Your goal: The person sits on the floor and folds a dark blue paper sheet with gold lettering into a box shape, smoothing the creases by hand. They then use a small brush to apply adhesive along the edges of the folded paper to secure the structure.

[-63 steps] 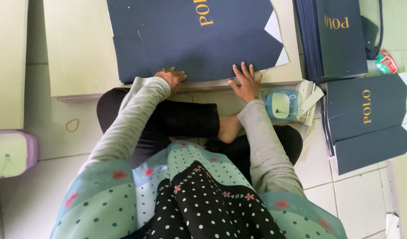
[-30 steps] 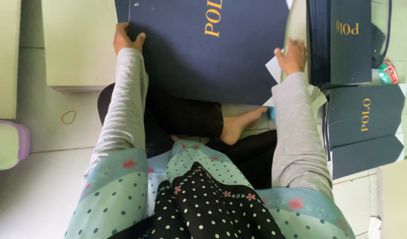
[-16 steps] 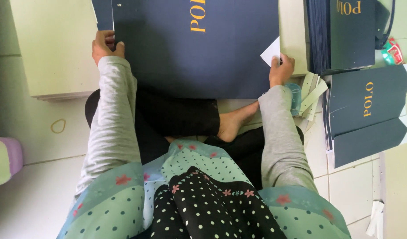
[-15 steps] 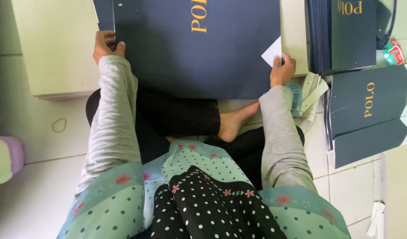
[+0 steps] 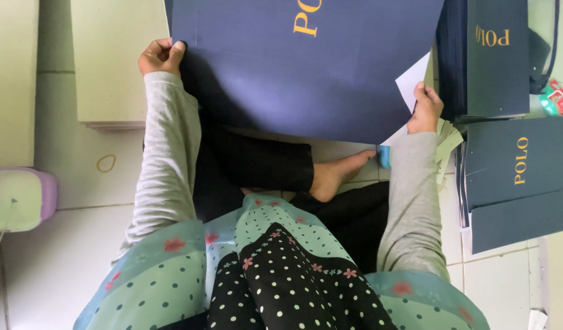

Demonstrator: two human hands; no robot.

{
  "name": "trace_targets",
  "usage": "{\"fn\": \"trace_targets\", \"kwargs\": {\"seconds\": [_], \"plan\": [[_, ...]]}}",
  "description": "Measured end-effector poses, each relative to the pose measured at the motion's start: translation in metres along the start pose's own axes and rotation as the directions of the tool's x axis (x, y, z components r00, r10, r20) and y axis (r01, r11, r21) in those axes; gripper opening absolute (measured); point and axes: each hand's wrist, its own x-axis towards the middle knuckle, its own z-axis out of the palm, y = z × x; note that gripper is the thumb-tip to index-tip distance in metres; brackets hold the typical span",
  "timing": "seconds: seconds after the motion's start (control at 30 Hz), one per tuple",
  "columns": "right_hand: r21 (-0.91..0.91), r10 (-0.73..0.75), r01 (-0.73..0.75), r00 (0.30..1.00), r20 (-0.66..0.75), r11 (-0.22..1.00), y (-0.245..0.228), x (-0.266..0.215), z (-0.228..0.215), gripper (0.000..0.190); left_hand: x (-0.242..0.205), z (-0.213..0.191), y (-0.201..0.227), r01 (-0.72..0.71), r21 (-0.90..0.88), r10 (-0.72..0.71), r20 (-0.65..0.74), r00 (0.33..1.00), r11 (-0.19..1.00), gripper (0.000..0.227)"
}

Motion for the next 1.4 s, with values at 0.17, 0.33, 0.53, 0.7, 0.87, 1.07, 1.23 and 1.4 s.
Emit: {"fn": "trace_targets", "kwargs": {"seconds": [0.17, 0.33, 0.53, 0.7, 0.87, 1.07, 1.23, 1.4], "plan": [[0.335, 0.129, -0.172, 0.981, 0.147, 0.926, -0.021, -0.008, -0.011, 0.030, 0.005, -0.016, 0.053, -0.202, -0.294, 0.257, 0.164, 0.952, 0.934, 0.013], [0.403, 0.028, -0.069, 0.994, 0.105, 0.913, -0.048, -0.026, -0.006, 0.024, 0.007, -0.018, 0.093, -0.286, -0.395, 0.374, 0.167, 0.912, 0.873, 0.014], [0.433, -0.141, 0.100, 0.988, 0.065, 0.896, -0.064, -0.029, -0.012, 0.026, 0.026, -0.025, 0.090, -0.361, -0.500, 0.500, 0.173, 0.849, 0.787, 0.019], [0.446, -0.217, 0.165, 0.974, 0.067, 0.880, -0.088, -0.045, -0.010, 0.014, 0.029, -0.034, 0.106, -0.370, -0.525, 0.547, 0.232, 0.804, 0.766, 0.021], [0.362, -0.326, 0.223, 0.910, 0.255, 0.905, -0.102, -0.053, -0.016, 0.021, 0.025, -0.044, 0.145, -0.595, -0.395, 0.711, 0.305, 0.633, 0.700, 0.036], [0.040, -0.222, 0.220, 0.936, 0.274, 0.975, -0.133, -0.066, -0.013, 0.027, 0.048, -0.051, 0.137, -0.597, -0.239, 0.643, 0.281, 0.713, 0.766, 0.027], [0.236, -0.264, 0.186, 0.893, 0.363, 0.954, -0.142, -0.062, -0.014, 0.033, 0.073, -0.054, 0.113, -0.576, -0.310, 0.647, 0.224, 0.729, 0.756, 0.021], [0.372, -0.244, 0.119, 0.919, 0.309, 0.920, -0.136, -0.056, -0.015, 0.067, 0.074, -0.056, 0.105, -0.570, -0.380, 0.664, 0.183, 0.725, 0.728, 0.021]]}}
